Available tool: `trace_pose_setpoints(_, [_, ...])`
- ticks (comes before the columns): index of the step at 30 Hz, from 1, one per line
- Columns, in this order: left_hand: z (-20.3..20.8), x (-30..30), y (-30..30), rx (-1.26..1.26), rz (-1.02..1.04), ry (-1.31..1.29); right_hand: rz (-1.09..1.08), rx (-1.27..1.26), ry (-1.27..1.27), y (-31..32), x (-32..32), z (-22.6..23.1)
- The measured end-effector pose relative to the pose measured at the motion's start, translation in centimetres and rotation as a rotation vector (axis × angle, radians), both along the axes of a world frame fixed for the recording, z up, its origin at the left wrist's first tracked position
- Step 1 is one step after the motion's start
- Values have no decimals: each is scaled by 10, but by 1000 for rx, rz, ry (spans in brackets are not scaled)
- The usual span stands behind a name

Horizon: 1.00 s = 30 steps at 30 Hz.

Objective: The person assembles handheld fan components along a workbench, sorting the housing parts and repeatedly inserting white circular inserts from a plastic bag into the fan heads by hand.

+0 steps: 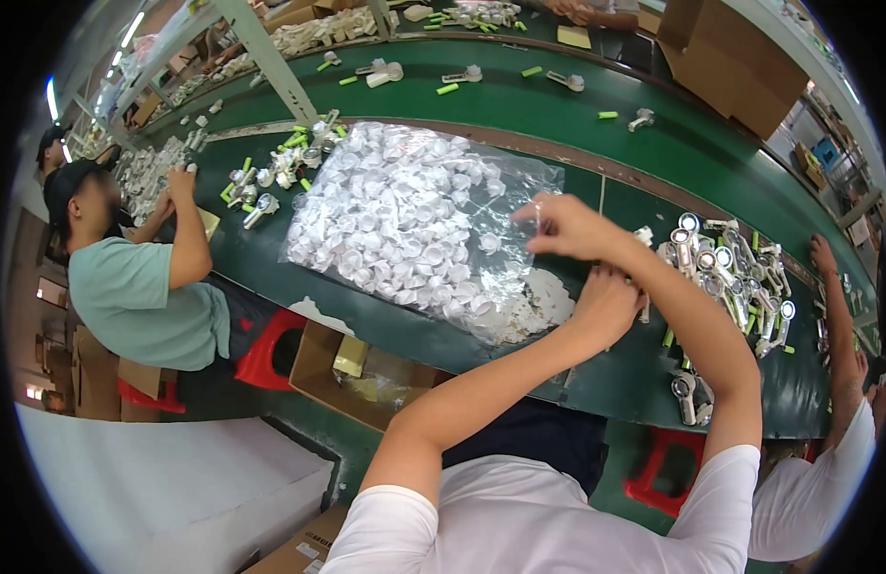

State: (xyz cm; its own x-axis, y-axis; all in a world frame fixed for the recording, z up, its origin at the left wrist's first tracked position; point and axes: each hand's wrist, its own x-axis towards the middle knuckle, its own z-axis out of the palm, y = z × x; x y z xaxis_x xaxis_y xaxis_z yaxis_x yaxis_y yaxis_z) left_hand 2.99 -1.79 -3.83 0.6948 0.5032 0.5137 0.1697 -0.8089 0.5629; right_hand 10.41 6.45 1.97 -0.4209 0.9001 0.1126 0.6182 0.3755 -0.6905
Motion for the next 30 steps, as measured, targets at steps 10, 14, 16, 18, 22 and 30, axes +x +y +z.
trace_pose_setpoints(10, [-30,50,28,441,454,-122,48,-237,-252,21,-26,-9])
trace_pose_setpoints(14, [-38,63,50,230,121,213,-252,-618,-224,22,-42,22])
trace_pose_setpoints(16, [-39,44,54,81,-23,358,-172,-376,-173,19,-45,12])
trace_pose_setpoints(18, [-45,30,37,-39,-27,110,-23,39,-292,24,-28,-13])
trace_pose_setpoints(22, [-50,-5,16,-206,79,-309,72,208,-523,12,-42,-24])
trace_pose_setpoints(30, [18,-60,11,-1696,-132,-532,-330,67,-276,2,20,11])
